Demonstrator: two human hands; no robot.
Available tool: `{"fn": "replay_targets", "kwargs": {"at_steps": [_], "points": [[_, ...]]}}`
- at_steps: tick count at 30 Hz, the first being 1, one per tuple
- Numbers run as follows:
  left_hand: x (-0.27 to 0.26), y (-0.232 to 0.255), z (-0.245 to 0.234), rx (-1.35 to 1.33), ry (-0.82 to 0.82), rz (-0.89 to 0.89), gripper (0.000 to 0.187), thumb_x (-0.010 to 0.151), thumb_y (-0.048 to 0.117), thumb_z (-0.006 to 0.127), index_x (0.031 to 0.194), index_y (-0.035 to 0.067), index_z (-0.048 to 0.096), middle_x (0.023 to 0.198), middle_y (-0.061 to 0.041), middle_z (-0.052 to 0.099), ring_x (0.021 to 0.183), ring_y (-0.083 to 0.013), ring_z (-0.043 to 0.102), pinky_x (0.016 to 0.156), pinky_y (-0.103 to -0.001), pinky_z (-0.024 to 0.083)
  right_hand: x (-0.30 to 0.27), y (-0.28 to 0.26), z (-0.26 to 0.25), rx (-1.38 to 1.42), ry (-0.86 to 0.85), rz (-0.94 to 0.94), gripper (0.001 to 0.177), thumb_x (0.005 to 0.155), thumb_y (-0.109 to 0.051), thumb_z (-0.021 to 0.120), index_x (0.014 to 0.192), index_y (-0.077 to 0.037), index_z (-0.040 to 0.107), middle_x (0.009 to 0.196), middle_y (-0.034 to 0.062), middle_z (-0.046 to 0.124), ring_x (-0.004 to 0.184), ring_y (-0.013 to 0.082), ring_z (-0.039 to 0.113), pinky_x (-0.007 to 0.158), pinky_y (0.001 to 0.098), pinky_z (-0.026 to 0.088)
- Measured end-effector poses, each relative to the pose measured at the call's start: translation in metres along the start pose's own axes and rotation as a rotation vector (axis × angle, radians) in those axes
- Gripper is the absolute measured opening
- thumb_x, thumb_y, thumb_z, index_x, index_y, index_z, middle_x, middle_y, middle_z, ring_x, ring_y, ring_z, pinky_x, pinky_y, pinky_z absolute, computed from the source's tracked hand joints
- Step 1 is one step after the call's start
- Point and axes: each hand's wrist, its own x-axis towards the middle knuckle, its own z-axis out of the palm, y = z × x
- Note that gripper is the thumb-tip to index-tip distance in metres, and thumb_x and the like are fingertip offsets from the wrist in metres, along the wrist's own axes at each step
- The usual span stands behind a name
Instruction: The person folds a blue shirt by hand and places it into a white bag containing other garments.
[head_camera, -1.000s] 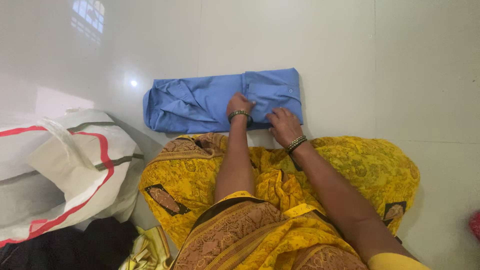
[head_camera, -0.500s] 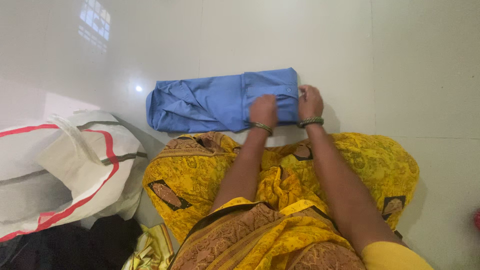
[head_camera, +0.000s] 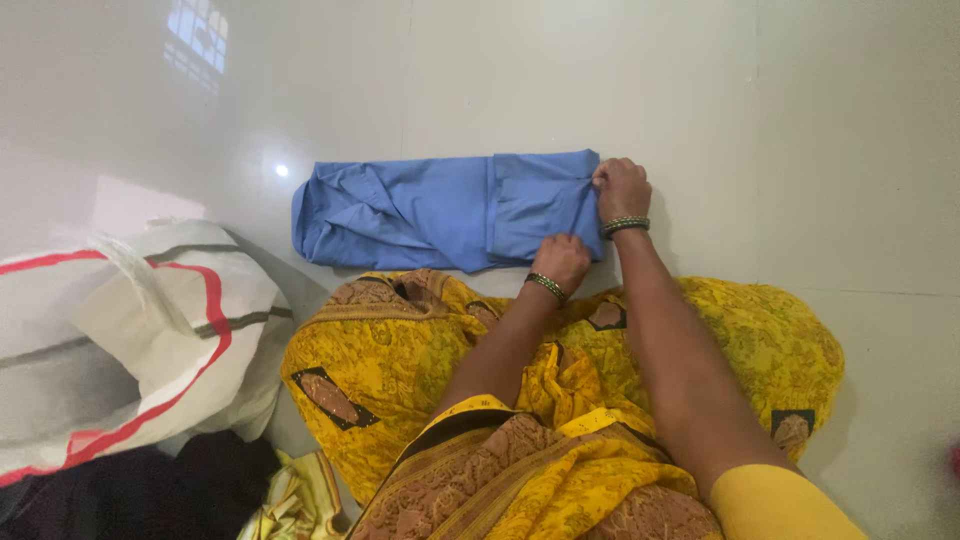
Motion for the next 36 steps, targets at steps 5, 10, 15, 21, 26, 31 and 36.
{"fn": "replay_targets", "kwargs": {"at_steps": [5,10,15,21,26,31,36], "points": [[-0.005,-0.002,-0.008,-0.013,0.001,-0.022,0.017,0.090,0.015,0.059,0.095,0.013,0.075,0.104,-0.009,0.069,0.104,-0.0270,0.065,0.087,-0.043,0.053,-0.002,0.011,0.022,-0.004,0.097,-0.093,0.005,0.093,-0.012,0.072,0.096,-0.012,0.068,0.099,0.0115,0.068,0.095,0.0373,0.062,0.081,0.0502,0.050],[-0.005,0.003,-0.027,0.028,-0.156,-0.028,0.023,0.085,0.016,0.063,0.105,0.010,0.072,0.111,-0.012,0.067,0.106,-0.0274,0.064,0.085,-0.043,0.053,-0.001,0.022,0.021,0.359,0.188,-0.009,0.006,0.097,-0.015,0.067,0.102,-0.012,0.067,0.103,0.0071,0.069,0.100,0.0292,0.066,0.090,0.0440,0.054],[-0.006,0.006,-0.014,-0.041,-0.064,-0.057,0.022,0.089,0.015,0.062,0.107,0.009,0.073,0.113,-0.012,0.068,0.107,-0.0293,0.065,0.087,-0.048,0.053,-0.012,-0.003,0.017,0.131,0.145,-0.497,0.020,0.091,-0.007,0.070,0.110,-0.013,0.072,0.115,0.0095,0.072,0.114,0.0308,0.065,0.101,0.0438,0.051],[-0.001,-0.028,-0.002,-0.116,0.288,-0.373,0.008,0.088,0.013,0.063,0.085,0.010,0.070,0.088,-0.013,0.069,0.082,-0.0320,0.070,0.072,-0.045,0.058,-0.030,-0.037,-0.012,0.273,0.283,-0.489,0.030,0.092,-0.003,0.060,0.120,-0.006,0.071,0.122,0.0162,0.070,0.118,0.0361,0.062,0.104,0.0459,0.049],[0.004,-0.095,-0.020,-0.265,0.758,-0.460,0.008,0.084,0.008,0.061,0.080,0.009,0.067,0.081,-0.014,0.067,0.079,-0.0354,0.067,0.072,-0.046,0.056,-0.060,-0.036,0.008,0.106,0.221,-0.552,0.017,0.089,-0.002,0.061,0.094,-0.011,0.074,0.101,0.0106,0.073,0.098,0.0341,0.064,0.088,0.0473,0.051],[0.011,-0.092,-0.035,-0.409,0.637,-0.296,0.003,0.080,0.004,0.067,0.078,0.006,0.069,0.084,-0.013,0.069,0.085,-0.0371,0.066,0.075,-0.049,0.054,-0.098,-0.042,0.055,-0.127,-0.063,-0.512,0.014,0.084,-0.011,0.064,0.094,-0.007,0.072,0.098,0.0128,0.070,0.097,0.0320,0.064,0.085,0.0460,0.051],[0.003,-0.103,-0.041,-0.215,0.458,-0.804,0.009,0.074,0.007,0.073,0.083,0.007,0.072,0.091,-0.015,0.069,0.084,-0.0358,0.067,0.070,-0.046,0.055,-0.090,-0.051,0.037,-0.074,-0.106,-0.455,0.019,0.092,-0.007,0.058,0.095,-0.014,0.075,0.116,0.0071,0.070,0.115,0.0283,0.064,0.099,0.0468,0.050]]}}
